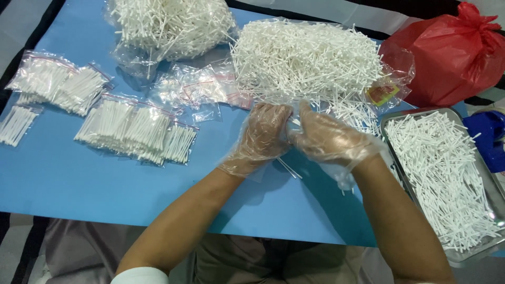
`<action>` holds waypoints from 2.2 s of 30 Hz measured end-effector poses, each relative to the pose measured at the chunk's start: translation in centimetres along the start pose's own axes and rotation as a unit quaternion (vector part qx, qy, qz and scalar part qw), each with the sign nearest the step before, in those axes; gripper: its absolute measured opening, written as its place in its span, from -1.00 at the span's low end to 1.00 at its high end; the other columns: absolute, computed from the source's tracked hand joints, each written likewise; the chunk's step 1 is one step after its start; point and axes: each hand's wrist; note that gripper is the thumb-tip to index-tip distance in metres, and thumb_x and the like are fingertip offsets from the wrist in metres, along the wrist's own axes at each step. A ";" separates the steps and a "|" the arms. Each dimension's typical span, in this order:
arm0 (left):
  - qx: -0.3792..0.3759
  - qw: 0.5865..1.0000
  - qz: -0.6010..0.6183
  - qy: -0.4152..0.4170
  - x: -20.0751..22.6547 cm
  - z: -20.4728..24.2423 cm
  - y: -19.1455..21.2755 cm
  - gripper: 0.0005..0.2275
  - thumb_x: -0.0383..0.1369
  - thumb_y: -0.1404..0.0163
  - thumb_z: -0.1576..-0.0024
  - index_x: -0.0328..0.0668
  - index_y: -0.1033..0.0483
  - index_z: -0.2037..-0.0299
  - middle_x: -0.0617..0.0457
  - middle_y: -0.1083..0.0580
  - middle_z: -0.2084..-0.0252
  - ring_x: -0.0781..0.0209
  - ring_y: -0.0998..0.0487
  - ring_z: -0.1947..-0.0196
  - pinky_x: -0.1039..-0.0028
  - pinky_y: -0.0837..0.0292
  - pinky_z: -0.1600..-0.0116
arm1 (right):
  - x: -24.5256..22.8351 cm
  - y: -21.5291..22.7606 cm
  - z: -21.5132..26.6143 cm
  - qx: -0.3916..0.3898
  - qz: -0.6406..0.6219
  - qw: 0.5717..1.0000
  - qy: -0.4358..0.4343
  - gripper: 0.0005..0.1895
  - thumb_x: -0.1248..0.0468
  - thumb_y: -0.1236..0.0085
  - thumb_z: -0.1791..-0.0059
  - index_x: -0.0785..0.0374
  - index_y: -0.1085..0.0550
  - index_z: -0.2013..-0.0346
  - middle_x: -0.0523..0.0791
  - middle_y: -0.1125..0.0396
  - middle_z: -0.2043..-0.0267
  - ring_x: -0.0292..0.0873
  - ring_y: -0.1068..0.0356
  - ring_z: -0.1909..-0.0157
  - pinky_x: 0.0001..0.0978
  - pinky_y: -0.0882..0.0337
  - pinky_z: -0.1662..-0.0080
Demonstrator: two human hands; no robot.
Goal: The person is picking up small white plastic sticks and packing them into small clear plastic bags on a blue table.
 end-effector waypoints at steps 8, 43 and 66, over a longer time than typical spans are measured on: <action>-0.009 0.992 0.077 0.099 0.2 0.3 0.6 -0.51 0.00 -0.27 0.10 -0.13 -0.43 0.12 -0.06 -0.50 0.33 -0.09 -0.60 0.22 0.11 -0.44 -0.10 | 2.7 1.3 -2.0 0.010 0.061 0.995 0.078 -0.35 -0.06 0.00 -0.06 0.15 -0.19 -0.36 0.14 -0.41 -0.13 0.23 -0.40 -0.20 0.23 -0.48 -0.09; -0.016 0.933 0.153 0.326 1.8 -1.5 2.2 -0.57 -0.14 -0.33 0.17 -0.07 -0.47 0.16 -0.03 -0.52 0.30 -0.02 -0.61 0.22 0.23 -0.55 0.13 | 10.8 -15.8 -3.5 0.356 0.165 0.904 0.172 -0.77 0.16 -0.09 -0.07 0.11 -0.48 0.46 -0.18 -0.27 0.54 -0.14 -0.45 0.46 -0.39 -0.38 0.49; 0.002 0.958 0.151 0.242 2.0 -0.8 1.8 -0.59 -0.23 -0.33 0.15 -0.18 -0.47 0.15 -0.13 -0.56 0.29 -0.14 -0.63 0.18 0.20 -0.55 0.09 | 12.4 -16.5 -7.0 0.181 0.198 0.959 0.093 -0.87 0.17 0.00 -0.02 0.14 -0.44 0.29 -0.07 -0.40 0.34 0.04 -0.49 0.16 -0.14 -0.42 0.21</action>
Point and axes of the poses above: each hand's wrist, its own z-axis away from the middle knuckle, its own y-axis out of the back of the hand, x = y × z
